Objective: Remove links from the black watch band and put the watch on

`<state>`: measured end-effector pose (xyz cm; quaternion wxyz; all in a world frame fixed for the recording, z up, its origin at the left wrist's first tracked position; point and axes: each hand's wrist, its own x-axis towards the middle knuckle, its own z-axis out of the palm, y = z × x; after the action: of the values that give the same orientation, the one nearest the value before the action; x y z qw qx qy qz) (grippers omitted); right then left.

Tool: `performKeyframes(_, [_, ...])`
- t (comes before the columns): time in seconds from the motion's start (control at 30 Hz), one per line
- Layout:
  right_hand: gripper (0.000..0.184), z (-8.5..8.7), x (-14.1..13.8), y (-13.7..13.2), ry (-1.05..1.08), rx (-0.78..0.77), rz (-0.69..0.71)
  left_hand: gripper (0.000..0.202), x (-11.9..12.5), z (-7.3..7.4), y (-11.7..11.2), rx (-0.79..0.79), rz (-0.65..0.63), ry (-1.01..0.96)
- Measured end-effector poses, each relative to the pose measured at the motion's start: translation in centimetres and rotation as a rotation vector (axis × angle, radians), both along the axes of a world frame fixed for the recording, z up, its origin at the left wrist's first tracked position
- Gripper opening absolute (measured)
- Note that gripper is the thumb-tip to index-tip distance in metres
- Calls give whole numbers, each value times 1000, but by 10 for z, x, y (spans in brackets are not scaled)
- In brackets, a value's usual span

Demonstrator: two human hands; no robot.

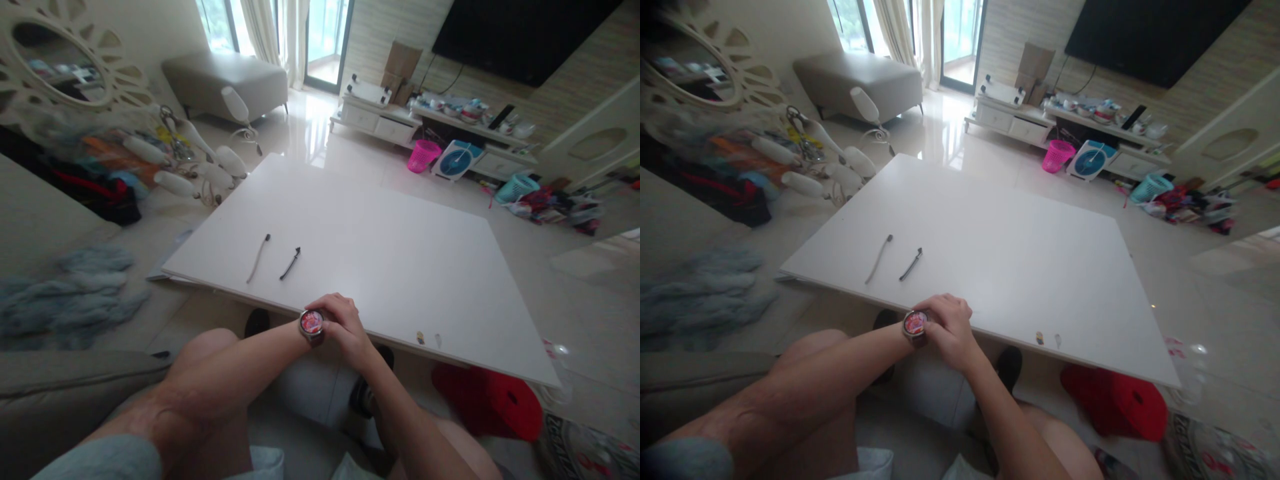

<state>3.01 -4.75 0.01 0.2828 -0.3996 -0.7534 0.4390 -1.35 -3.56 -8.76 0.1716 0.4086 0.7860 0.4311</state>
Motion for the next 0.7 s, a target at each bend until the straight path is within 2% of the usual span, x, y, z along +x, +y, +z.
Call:
performKeyframes(0.1, [26,-2,-3,-1,2,10,-62,26,3,3,-6,40,2,-75])
performKeyframes(0.2, [24,-3,-5,-1,-3,2,-122,23,3,11,-12,-52,-28,-108])
performKeyframes(0.27, [27,-2,-6,-1,4,-11,-120,22,0,18,-17,-100,-52,-102])
performKeyframes(0.4, [29,0,-4,-1,33,-27,-106,27,-7,30,-29,-40,-91,-76])
performKeyframes(0.57, [24,-2,-3,-2,25,-16,-103,26,-5,30,-30,29,-74,-125])
performKeyframes(0.7, [20,-6,-5,-1,2,-24,-158,25,-5,29,-25,62,-64,-130])
